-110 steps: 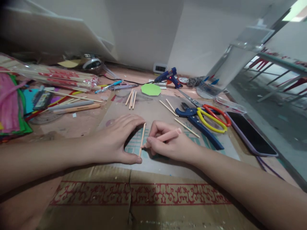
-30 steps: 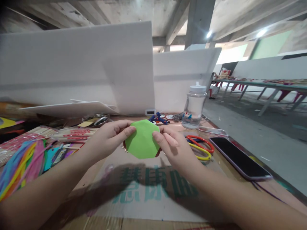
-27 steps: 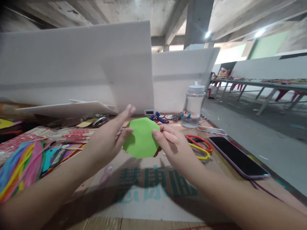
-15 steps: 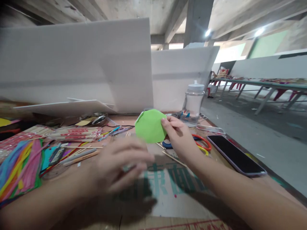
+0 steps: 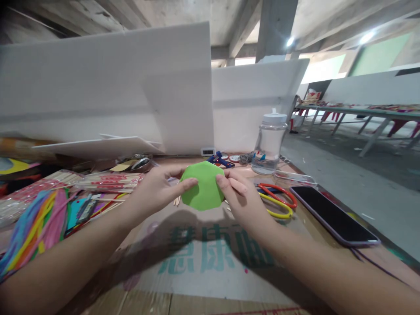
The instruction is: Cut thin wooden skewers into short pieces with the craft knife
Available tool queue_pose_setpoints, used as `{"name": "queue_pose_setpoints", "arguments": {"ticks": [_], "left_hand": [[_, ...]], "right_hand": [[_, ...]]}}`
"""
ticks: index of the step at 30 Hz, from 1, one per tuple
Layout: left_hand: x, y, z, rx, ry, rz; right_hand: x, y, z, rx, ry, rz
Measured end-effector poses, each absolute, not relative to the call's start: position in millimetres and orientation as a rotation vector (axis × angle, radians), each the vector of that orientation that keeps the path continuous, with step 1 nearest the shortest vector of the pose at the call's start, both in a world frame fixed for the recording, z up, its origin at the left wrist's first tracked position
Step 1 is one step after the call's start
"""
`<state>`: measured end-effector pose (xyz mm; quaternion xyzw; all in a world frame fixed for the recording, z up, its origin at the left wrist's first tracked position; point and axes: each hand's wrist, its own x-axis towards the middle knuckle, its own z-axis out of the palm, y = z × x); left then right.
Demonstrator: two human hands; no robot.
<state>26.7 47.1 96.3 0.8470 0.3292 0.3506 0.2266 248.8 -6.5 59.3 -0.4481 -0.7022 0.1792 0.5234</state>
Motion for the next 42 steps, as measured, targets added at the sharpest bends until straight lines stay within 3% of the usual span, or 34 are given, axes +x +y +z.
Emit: {"name": "queue_pose_setpoints", "arguments": {"ticks": [25, 32, 42], "left_hand": [[9.1, 64.0, 107.3, 2.067, 0.800, 0.567], [16.2, 60.4, 108.3, 2.020, 0.587, 0.396], [20.1, 65.0, 99.0, 2.012, 0.654, 0.311]], "right_hand": [[254.2, 1.0, 52.2, -1.097, -1.550, 0.505], [250.6, 7.0, 48.8, -0.951, -1.414, 0.694], [251.2, 6.4, 53.0, -0.996, -1.416, 0.734]]}}
